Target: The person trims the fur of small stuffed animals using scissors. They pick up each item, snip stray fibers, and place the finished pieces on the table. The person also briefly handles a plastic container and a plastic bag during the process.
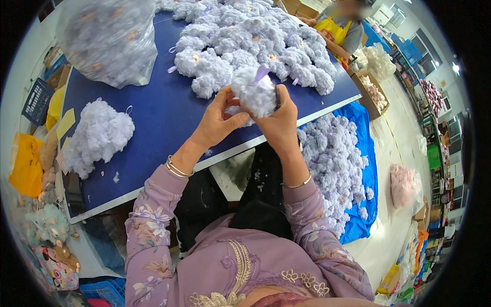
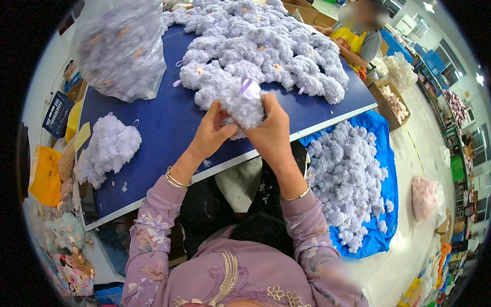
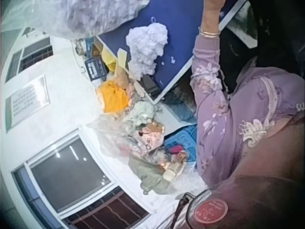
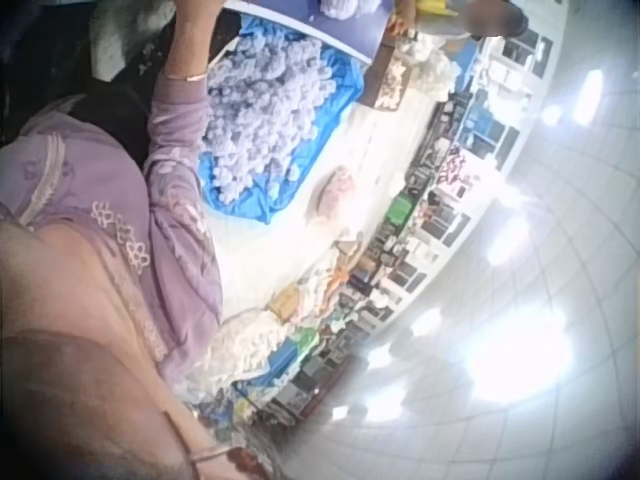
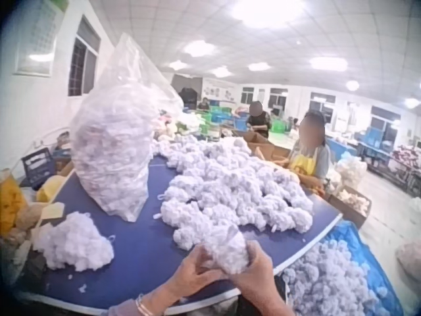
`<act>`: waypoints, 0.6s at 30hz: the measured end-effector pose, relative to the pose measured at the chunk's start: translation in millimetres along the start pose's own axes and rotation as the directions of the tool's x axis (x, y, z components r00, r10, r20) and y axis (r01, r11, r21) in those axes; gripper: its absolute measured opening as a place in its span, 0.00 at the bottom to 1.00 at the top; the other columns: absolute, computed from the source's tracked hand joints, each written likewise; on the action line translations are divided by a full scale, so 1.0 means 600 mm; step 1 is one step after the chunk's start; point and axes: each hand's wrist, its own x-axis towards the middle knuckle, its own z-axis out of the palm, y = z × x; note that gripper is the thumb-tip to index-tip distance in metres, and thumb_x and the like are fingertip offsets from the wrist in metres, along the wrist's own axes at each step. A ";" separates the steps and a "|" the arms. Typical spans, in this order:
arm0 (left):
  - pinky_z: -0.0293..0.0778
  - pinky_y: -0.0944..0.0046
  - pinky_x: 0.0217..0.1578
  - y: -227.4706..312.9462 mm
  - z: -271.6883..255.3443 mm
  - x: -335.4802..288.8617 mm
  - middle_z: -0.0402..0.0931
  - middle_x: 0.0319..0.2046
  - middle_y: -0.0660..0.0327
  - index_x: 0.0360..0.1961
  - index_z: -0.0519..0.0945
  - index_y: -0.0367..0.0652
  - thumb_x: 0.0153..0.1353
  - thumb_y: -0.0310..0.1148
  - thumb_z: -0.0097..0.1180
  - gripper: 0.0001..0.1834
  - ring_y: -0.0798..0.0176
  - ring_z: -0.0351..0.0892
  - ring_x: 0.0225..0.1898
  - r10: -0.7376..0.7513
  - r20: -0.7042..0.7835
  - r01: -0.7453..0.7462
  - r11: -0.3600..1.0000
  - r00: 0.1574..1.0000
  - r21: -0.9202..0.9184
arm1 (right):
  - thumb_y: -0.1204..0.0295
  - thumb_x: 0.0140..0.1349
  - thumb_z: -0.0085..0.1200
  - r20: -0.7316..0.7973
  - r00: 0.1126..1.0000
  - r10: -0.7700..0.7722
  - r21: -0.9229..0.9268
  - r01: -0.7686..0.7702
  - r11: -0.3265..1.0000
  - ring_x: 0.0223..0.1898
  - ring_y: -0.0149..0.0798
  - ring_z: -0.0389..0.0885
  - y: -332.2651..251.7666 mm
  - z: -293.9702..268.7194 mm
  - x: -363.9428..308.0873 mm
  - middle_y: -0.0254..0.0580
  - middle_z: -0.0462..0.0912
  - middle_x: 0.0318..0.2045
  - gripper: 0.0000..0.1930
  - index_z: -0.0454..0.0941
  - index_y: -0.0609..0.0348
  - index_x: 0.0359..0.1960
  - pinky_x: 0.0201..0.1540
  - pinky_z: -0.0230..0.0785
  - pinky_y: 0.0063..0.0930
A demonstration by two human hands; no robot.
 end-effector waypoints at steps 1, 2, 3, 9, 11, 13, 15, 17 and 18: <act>0.73 0.68 0.47 -0.005 -0.003 -0.003 0.67 0.54 0.61 0.62 0.63 0.37 0.57 0.36 0.65 0.35 0.70 0.69 0.51 0.004 0.003 -0.004 0.999 1.000 -0.044 | 0.75 0.42 0.70 -0.006 0.999 -0.054 0.001 0.054 0.999 0.35 0.36 0.80 -0.004 0.012 -0.003 0.45 0.81 0.32 0.21 0.74 0.63 0.39 0.39 0.72 0.29; 0.72 0.67 0.49 -0.008 -0.002 -0.005 0.68 0.54 0.61 0.61 0.64 0.38 0.57 0.36 0.64 0.34 0.70 0.70 0.51 0.010 0.009 -0.009 0.995 1.000 -0.095 | 0.77 0.41 0.69 -0.015 0.994 -0.108 -0.006 0.107 0.994 0.36 0.39 0.82 -0.005 0.022 -0.006 0.46 0.81 0.32 0.21 0.74 0.63 0.39 0.39 0.72 0.30; 0.69 0.65 0.53 -0.005 -0.005 -0.013 0.70 0.52 0.61 0.60 0.65 0.38 0.58 0.36 0.63 0.32 0.69 0.69 0.52 -0.100 0.036 0.103 0.990 0.994 -0.100 | 0.79 0.42 0.66 0.006 0.988 -0.152 0.013 0.152 0.988 0.38 0.48 0.82 -0.003 0.034 -0.010 0.50 0.81 0.34 0.20 0.74 0.63 0.40 0.40 0.72 0.32; 0.68 0.63 0.55 0.010 -0.008 -0.014 0.71 0.53 0.61 0.59 0.67 0.39 0.59 0.36 0.62 0.29 0.67 0.69 0.54 -0.068 0.014 0.068 0.998 0.998 -0.004 | 0.79 0.46 0.62 0.075 0.977 -0.200 -0.083 0.206 0.975 0.35 0.55 0.80 -0.006 0.052 -0.019 0.53 0.79 0.32 0.17 0.71 0.62 0.39 0.37 0.72 0.37; 0.68 0.63 0.55 0.012 -0.009 -0.014 0.71 0.53 0.61 0.59 0.67 0.39 0.60 0.36 0.60 0.28 0.67 0.69 0.54 -0.077 0.018 0.077 0.996 0.997 -0.042 | 0.77 0.46 0.63 0.113 0.974 -0.197 -0.103 0.209 0.973 0.34 0.55 0.80 -0.008 0.048 -0.019 0.54 0.79 0.31 0.18 0.71 0.63 0.39 0.36 0.72 0.37; 0.68 0.63 0.55 0.016 -0.010 -0.017 0.70 0.53 0.61 0.59 0.67 0.38 0.62 0.38 0.58 0.28 0.67 0.69 0.54 -0.084 0.010 0.085 0.994 0.996 -0.072 | 0.75 0.46 0.64 0.136 0.972 -0.190 -0.120 0.206 0.971 0.33 0.55 0.80 -0.014 0.047 -0.019 0.55 0.79 0.31 0.20 0.70 0.63 0.40 0.36 0.72 0.37; 0.69 0.64 0.54 0.014 -0.012 -0.014 0.71 0.52 0.61 0.59 0.67 0.38 0.63 0.40 0.54 0.26 0.66 0.70 0.53 -0.102 -0.040 0.095 0.986 0.994 -0.137 | 0.73 0.47 0.64 0.141 0.974 -0.180 -0.138 0.199 0.970 0.32 0.54 0.80 -0.026 0.047 -0.019 0.55 0.79 0.30 0.21 0.69 0.64 0.41 0.35 0.72 0.37; 0.69 0.64 0.53 0.015 -0.013 -0.013 0.71 0.52 0.61 0.58 0.68 0.37 0.64 0.41 0.50 0.26 0.66 0.71 0.52 -0.110 -0.065 0.093 0.970 0.992 -0.225 | 0.71 0.47 0.65 0.174 0.969 -0.175 -0.081 0.191 0.978 0.31 0.53 0.80 -0.028 0.048 -0.017 0.55 0.79 0.31 0.23 0.68 0.64 0.43 0.35 0.72 0.36; 0.70 0.64 0.52 0.017 -0.012 -0.015 0.71 0.51 0.61 0.58 0.68 0.37 0.64 0.41 0.48 0.25 0.66 0.71 0.51 -0.109 -0.066 0.086 0.956 0.992 -0.280 | 0.70 0.48 0.65 0.191 0.966 -0.174 -0.051 0.187 0.981 0.31 0.52 0.80 -0.030 0.048 -0.016 0.55 0.79 0.31 0.24 0.68 0.65 0.44 0.34 0.72 0.36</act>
